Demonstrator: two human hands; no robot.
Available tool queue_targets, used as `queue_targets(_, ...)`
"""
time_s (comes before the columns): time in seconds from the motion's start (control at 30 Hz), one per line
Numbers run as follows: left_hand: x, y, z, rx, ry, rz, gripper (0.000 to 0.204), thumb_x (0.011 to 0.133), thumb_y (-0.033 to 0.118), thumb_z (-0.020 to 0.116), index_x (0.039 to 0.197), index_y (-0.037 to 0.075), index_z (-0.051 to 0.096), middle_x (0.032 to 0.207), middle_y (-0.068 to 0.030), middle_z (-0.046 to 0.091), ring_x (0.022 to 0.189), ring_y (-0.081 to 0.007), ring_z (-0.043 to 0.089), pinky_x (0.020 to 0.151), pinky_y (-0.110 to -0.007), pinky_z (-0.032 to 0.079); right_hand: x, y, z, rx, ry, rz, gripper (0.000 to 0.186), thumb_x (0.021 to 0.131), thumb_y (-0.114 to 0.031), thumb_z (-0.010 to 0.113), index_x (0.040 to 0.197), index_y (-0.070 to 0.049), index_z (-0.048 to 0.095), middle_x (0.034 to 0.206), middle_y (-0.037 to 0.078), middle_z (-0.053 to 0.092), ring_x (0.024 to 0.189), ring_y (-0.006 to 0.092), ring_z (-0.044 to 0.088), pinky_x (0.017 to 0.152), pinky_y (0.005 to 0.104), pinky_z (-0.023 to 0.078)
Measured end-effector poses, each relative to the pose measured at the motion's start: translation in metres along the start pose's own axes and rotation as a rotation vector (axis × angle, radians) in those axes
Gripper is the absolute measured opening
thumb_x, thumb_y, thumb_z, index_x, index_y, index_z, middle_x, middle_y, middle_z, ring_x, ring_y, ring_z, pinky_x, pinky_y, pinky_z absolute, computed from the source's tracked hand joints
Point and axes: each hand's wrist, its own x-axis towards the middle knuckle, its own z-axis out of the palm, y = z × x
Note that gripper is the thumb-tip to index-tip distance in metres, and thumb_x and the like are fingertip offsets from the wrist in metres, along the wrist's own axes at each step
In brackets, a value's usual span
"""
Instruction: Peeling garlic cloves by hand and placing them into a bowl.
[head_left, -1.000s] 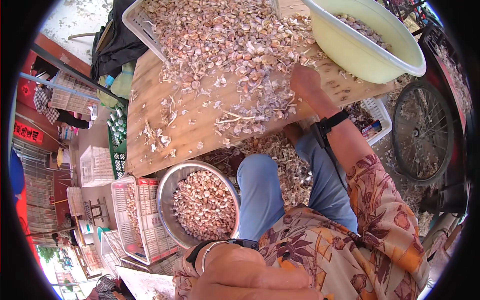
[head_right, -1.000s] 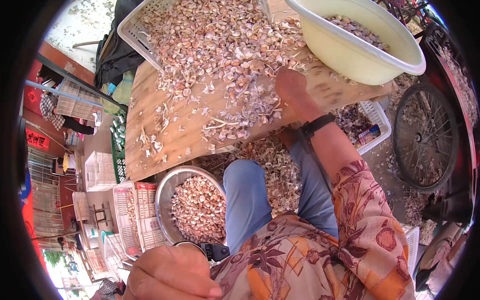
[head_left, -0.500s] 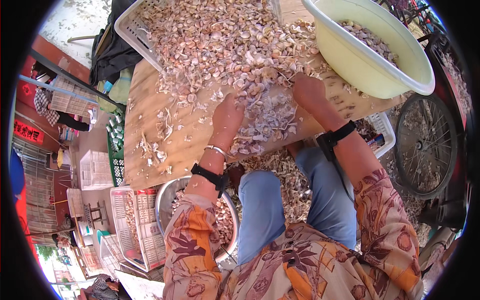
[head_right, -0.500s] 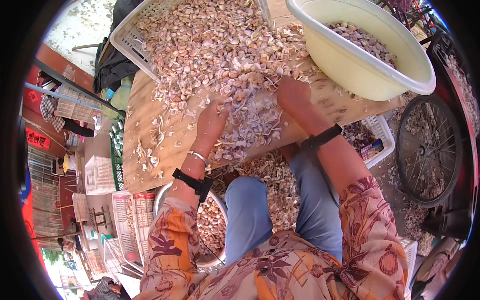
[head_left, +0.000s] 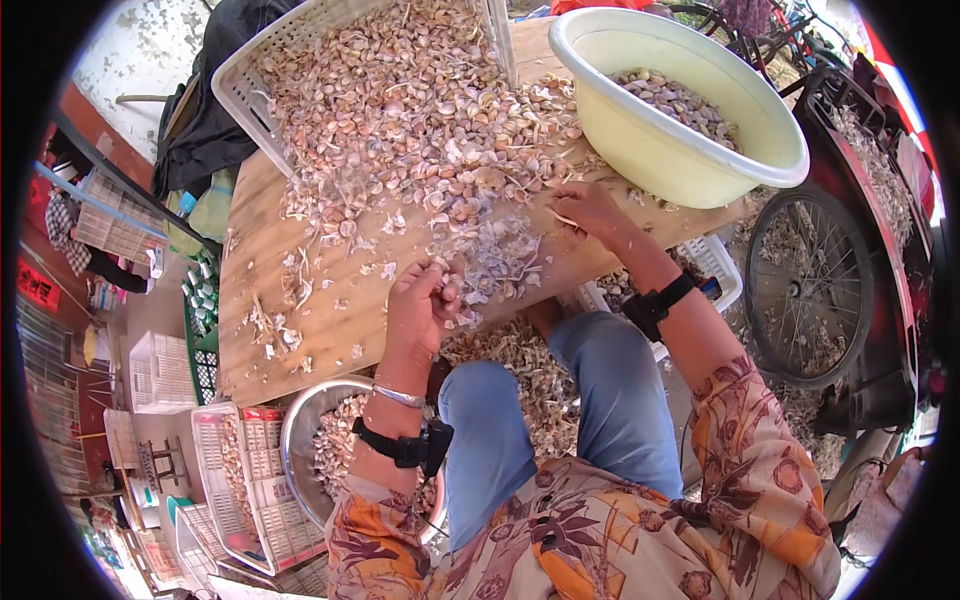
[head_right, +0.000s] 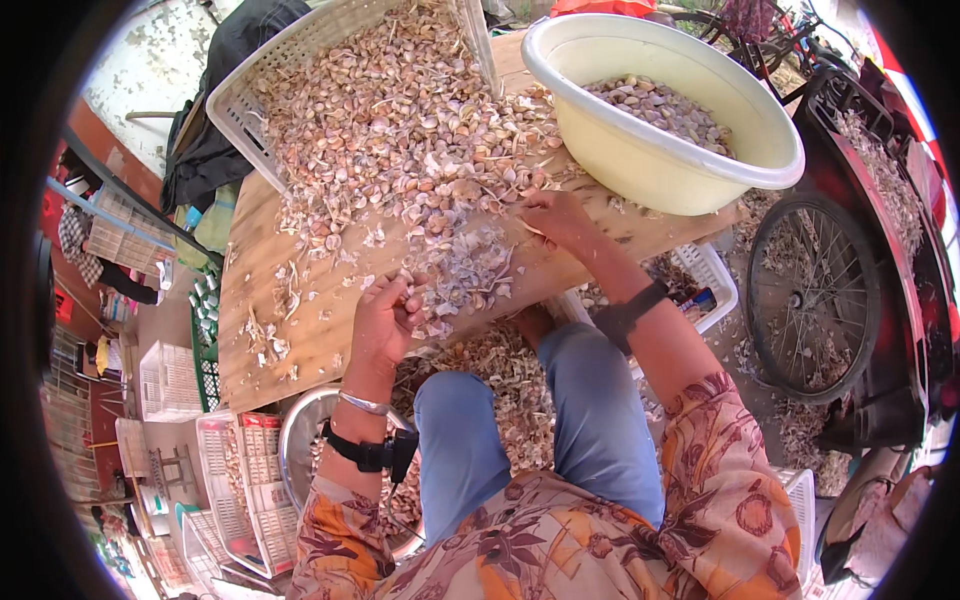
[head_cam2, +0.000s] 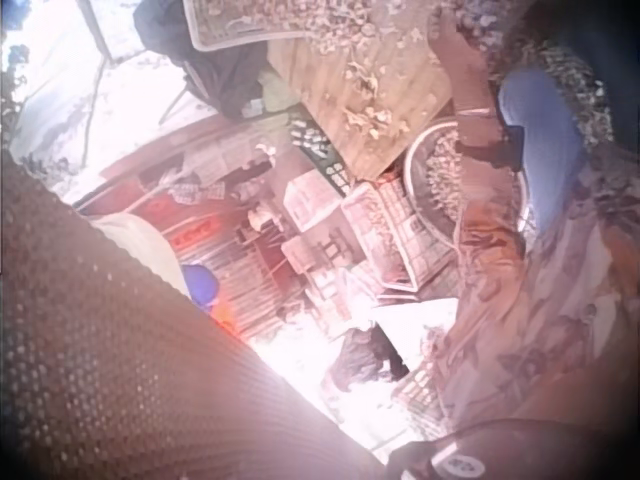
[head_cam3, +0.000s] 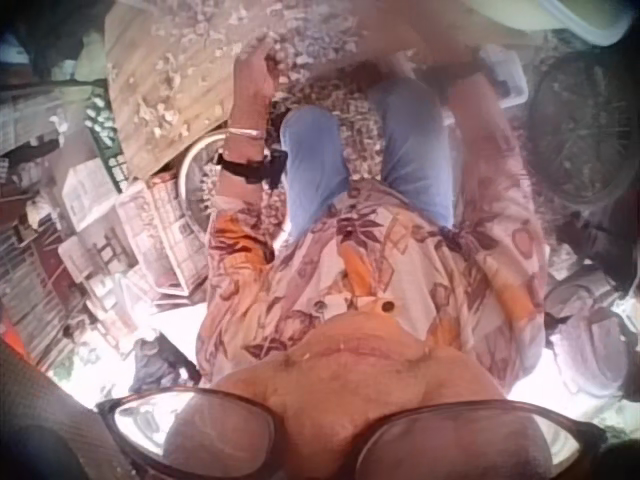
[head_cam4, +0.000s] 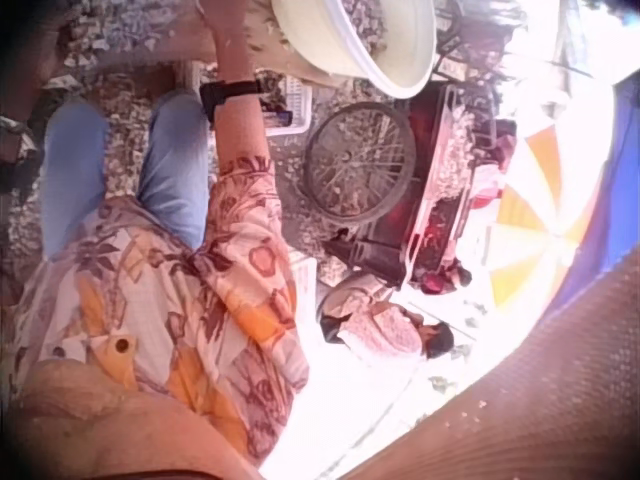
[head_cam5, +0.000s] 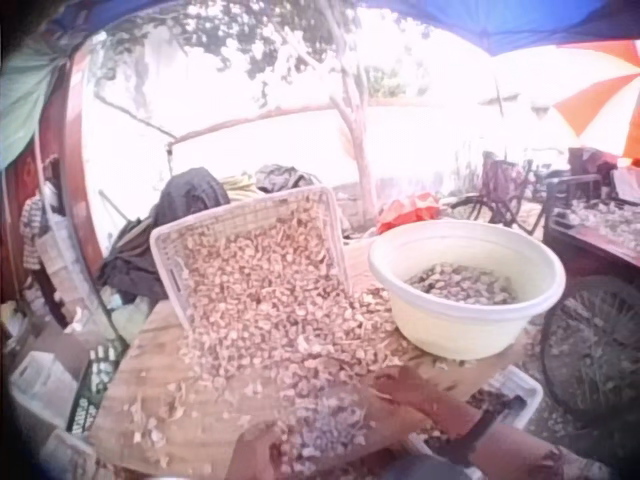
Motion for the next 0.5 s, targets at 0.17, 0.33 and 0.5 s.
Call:
queue_targets(0.17, -0.065, -0.022, 0.061, 0.024, -0.171, 0.052, 0.022, 0.094, 0.018, 0.055, 0.109, 0.002, 0.053, 0.08, -0.0021, 0.057, 0.055, -0.005, 0.043, 0.047, -0.017, 0.035, -0.1, -0.027, 0.02, 0.608, -0.203, -0.178, 0.022, 0.093, -0.014, 0.054, 0.11, -0.001, 0.059, 0.078, -0.002, 0.058, 0.059, 0.0041, 0.051, 0.048, 0.0176, 0.037)
queue_targets(0.33, -0.123, -0.023, 0.102, 0.404, -0.104, 0.484, 0.025, 0.092, 0.012, 0.059, 0.112, -0.001, 0.054, 0.081, 0.0011, 0.057, 0.065, -0.0024, 0.049, 0.056, -0.017, 0.042, -0.181, -0.064, 0.044, 0.654, -0.223, -0.244, 0.022, 0.093, -0.011, 0.055, 0.112, -0.001, 0.059, 0.087, 0.003, 0.062, 0.065, 0.0067, 0.055, 0.054, 0.0207, 0.044)
queue_targets(0.5, -0.184, 0.018, 0.114, 0.679, -0.15, 0.985, 0.022, 0.084, 0.004, 0.065, 0.104, -0.001, 0.06, 0.079, -0.0055, 0.059, 0.064, -0.0122, 0.056, 0.057, -0.021, 0.046, -0.23, -0.101, 0.041, 0.288, -0.003, -0.922, 0.022, 0.087, -0.013, 0.063, 0.106, -0.001, 0.063, 0.093, 0.008, 0.063, 0.082, 0.0153, 0.06, 0.073, 0.0274, 0.049)
